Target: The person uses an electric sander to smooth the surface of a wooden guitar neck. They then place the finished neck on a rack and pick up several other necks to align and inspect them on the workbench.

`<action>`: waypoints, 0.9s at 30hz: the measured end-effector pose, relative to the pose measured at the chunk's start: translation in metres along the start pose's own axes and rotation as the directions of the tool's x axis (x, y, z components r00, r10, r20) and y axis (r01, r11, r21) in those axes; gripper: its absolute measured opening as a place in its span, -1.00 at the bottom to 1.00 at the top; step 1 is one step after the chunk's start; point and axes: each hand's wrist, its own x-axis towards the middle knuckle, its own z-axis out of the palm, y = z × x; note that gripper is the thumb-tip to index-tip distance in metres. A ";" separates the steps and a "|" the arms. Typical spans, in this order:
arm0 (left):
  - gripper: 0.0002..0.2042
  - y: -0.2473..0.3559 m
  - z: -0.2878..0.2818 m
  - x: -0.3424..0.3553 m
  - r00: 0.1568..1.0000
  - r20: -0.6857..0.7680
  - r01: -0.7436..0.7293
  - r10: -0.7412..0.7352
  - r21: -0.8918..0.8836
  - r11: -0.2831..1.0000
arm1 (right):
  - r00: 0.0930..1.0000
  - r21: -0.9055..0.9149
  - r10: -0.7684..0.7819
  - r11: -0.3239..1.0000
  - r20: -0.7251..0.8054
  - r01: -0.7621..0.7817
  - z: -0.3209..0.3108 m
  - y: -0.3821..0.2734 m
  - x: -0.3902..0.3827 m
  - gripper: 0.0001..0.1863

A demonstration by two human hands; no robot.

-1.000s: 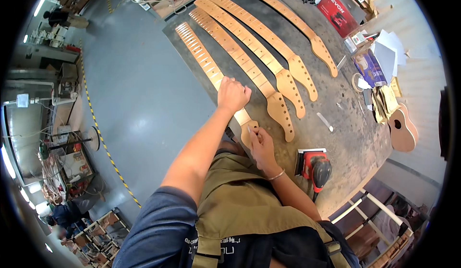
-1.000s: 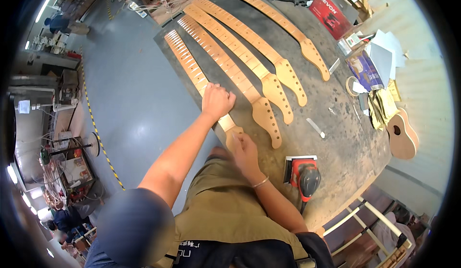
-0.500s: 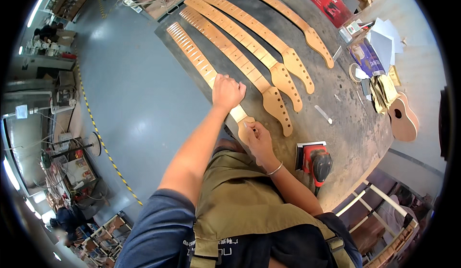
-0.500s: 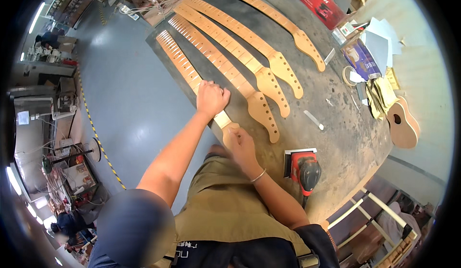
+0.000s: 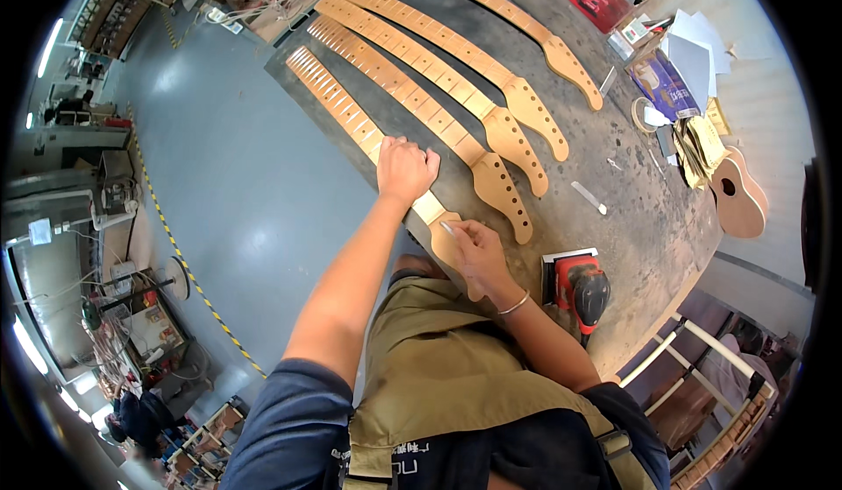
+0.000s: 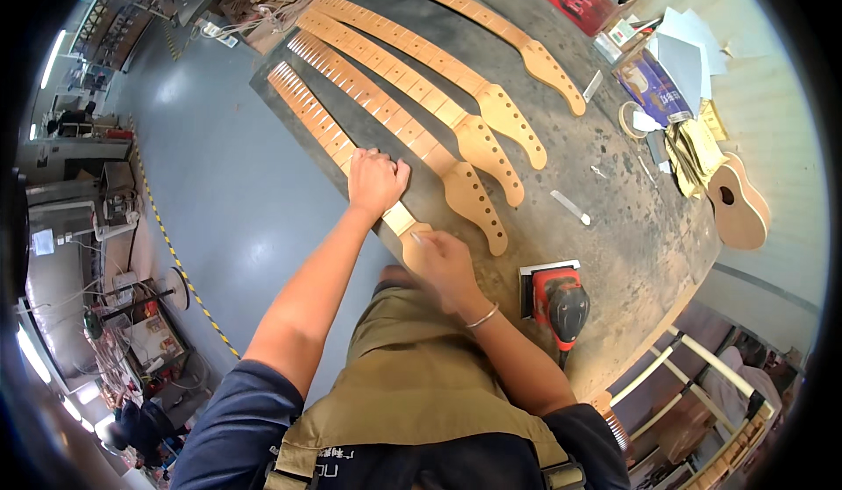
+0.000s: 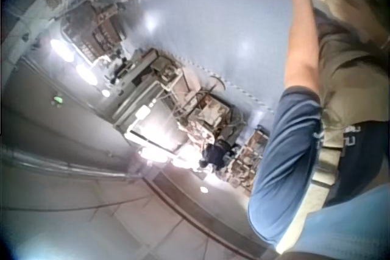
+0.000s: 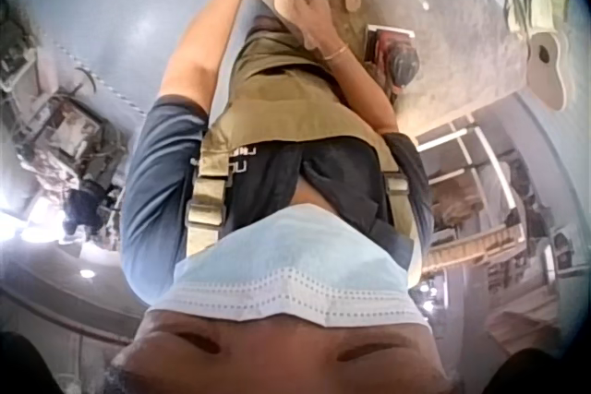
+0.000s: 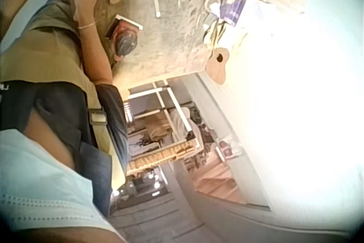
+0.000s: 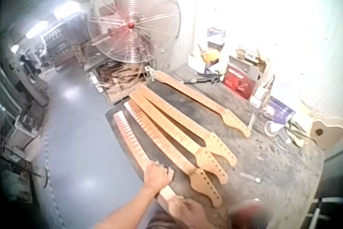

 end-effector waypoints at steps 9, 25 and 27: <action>-0.54 0.001 -0.003 0.000 1.000 -0.020 -0.015 0.016 0.006 1.000 | 0.997 -0.078 -0.069 0.995 -0.014 0.068 -0.005 0.017 0.007 -0.78; -0.53 0.002 -0.003 0.000 1.000 0.012 0.014 -0.014 0.010 1.000 | 0.986 -0.281 -0.162 0.945 0.044 0.168 -0.003 -0.004 -0.002 -0.78; -0.53 0.002 -0.002 0.000 1.000 -0.001 0.013 -0.013 0.000 1.000 | 0.946 -0.409 -0.313 0.855 0.082 0.318 -0.003 -0.004 -0.003 -0.85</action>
